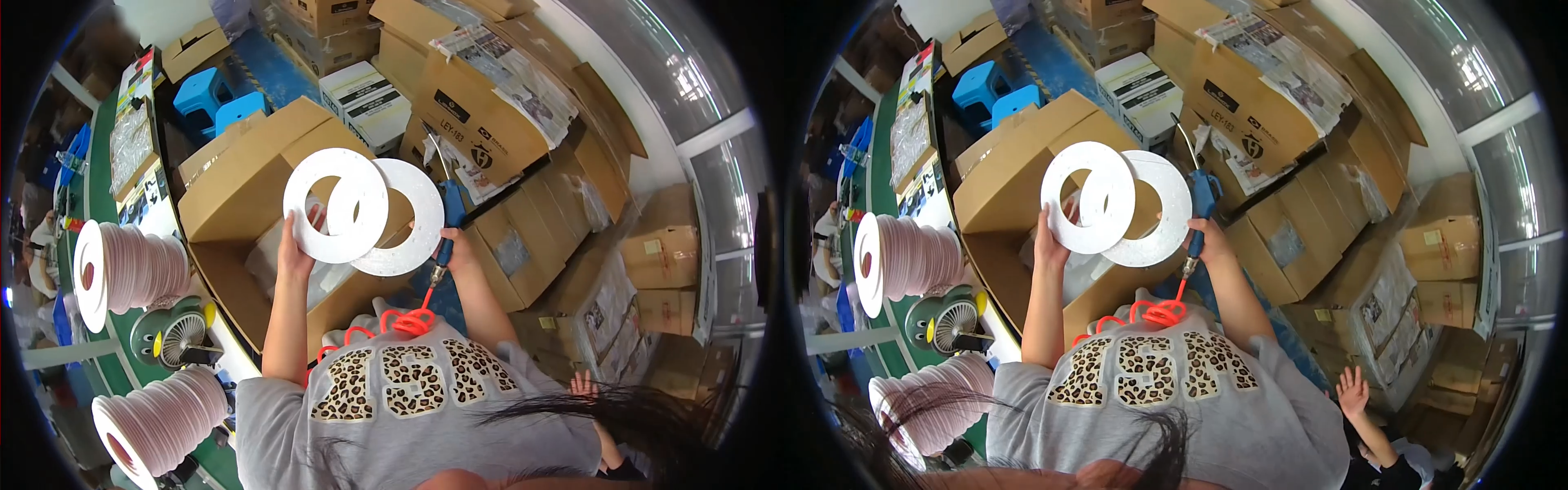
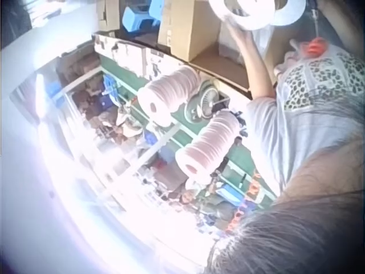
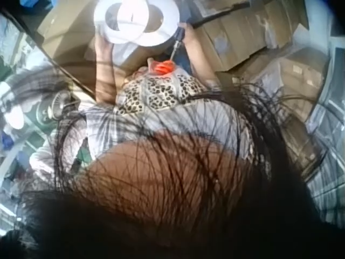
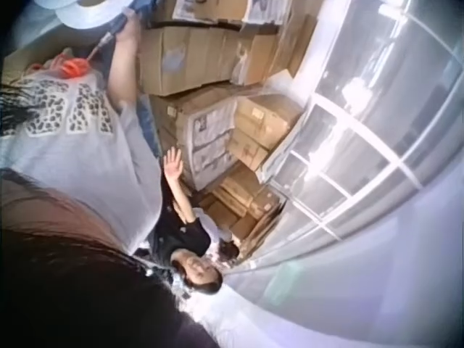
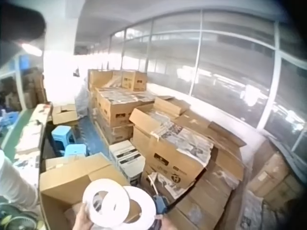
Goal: Cleaning white circular light fixture components with an air duster gun and packing them into a cardboard box.
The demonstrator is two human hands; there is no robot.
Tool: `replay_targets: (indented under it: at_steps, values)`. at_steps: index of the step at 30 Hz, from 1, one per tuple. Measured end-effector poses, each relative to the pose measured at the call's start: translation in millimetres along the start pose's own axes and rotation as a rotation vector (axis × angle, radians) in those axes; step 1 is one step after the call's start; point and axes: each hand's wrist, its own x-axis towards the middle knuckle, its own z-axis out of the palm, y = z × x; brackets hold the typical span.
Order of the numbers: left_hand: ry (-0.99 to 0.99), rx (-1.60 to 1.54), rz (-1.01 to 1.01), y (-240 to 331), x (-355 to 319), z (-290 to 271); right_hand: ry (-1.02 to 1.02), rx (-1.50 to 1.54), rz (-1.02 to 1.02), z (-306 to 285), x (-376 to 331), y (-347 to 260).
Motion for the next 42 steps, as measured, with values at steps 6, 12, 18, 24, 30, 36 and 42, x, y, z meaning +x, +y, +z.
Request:
replay_targets:
  at_steps: [6,12,18,24,30,36,42]
  values:
    - [-0.199,0.077,-0.132,-9,-3,-11,0.028,0.025,0.008,-6,-2,-1]
    - [-0.236,0.120,-0.169,-5,-8,-4,0.049,0.027,0.014,-7,-3,-1]
    - [-0.348,0.265,-0.157,-5,-27,21,0.080,-0.037,0.001,-7,2,2]
    - [-0.446,0.317,-0.130,-10,-29,34,0.171,-0.013,0.037,-6,2,1]
    - [-0.411,0.390,-0.092,-22,-12,43,0.315,-0.075,-0.145,-3,-5,-2]
    - [-0.427,0.508,0.067,-58,46,79,0.619,-0.712,-0.386,-9,-44,2]
    - [-0.626,0.652,0.163,-87,101,128,0.531,-0.747,-0.096,-8,-86,1]
